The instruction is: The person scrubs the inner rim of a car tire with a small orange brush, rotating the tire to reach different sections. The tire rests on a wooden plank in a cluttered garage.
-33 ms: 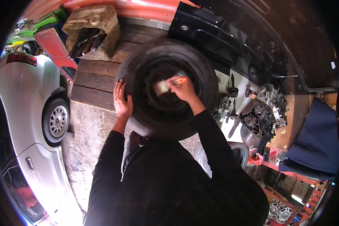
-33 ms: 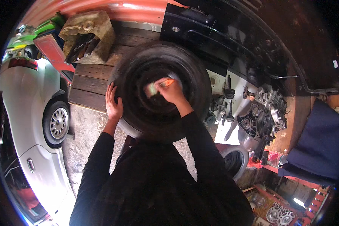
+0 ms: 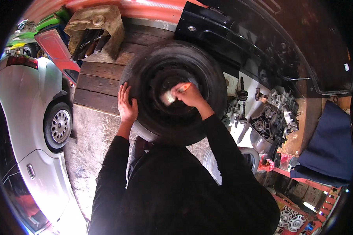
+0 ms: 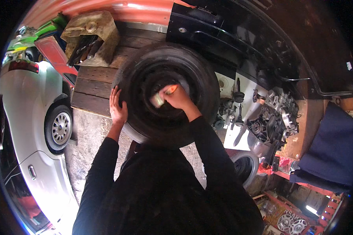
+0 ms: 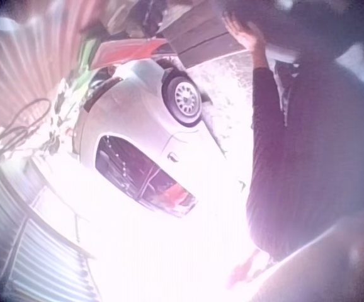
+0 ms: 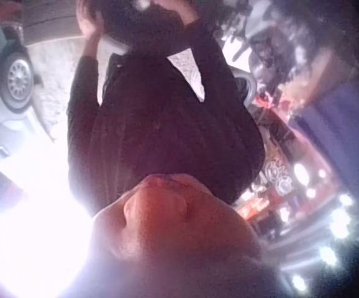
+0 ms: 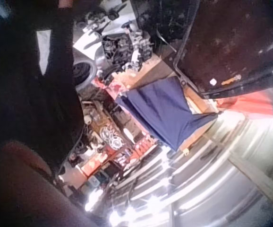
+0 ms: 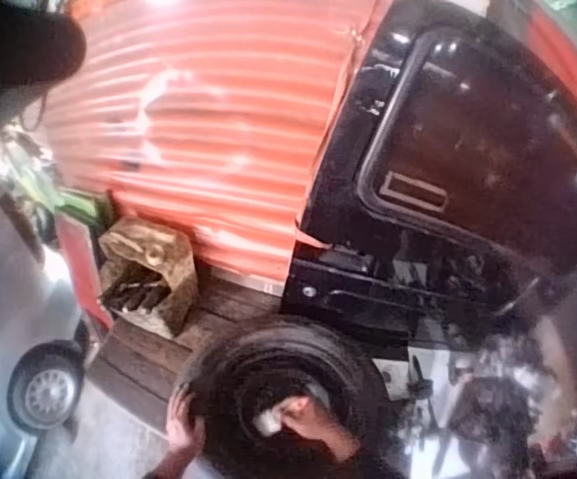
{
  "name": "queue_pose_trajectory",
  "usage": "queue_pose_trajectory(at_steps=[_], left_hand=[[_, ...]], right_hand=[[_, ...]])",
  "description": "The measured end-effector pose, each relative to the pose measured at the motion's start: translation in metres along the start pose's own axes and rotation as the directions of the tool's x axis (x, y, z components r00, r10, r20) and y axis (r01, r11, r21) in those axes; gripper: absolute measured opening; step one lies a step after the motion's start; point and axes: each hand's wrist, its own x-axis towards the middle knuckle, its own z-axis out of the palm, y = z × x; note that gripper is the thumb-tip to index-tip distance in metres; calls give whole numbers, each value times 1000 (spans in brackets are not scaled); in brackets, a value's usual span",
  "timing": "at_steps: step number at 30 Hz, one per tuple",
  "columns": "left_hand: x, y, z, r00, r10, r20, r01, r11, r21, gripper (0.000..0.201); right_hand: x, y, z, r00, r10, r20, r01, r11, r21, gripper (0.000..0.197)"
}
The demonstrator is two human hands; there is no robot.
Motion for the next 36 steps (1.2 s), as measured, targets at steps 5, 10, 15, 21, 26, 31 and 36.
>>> queue_pose_trajectory(at_steps=[5,10,15,21,26,31,36], left_hand=[[9,0,2,1000,-6,6,6,1000,-3,56],[9,-1,2,1000,18,-5,-18,1000,0,56],[8,-5,6,999,25,-23,-25,1000,-4,56],[7,-6,6,1000,19,-9,-19,1000,-1,55],[8,-9,4,998,56,-18,-56,998,9,56],[7,-8,8,999,37,-4,-37,999,22,55],[9,-15,7,997,78,-11,-78,997,18,55]], right_hand=[[-21,-13,-11,969,-125,-214,46,939,-340,10],[-34,-16,-25,978,-51,-201,-29,928,-372,9],[-54,-22,-65,991,-35,-131,9,981,-193,9],[-74,-21,-68,882,-184,-433,-66,863,-500,15],[-110,-35,-65,992,114,-59,-121,982,-144,16],[-110,-36,-73,990,133,54,-101,914,-394,14],[-106,-59,-77,983,108,151,-72,971,-230,12]])
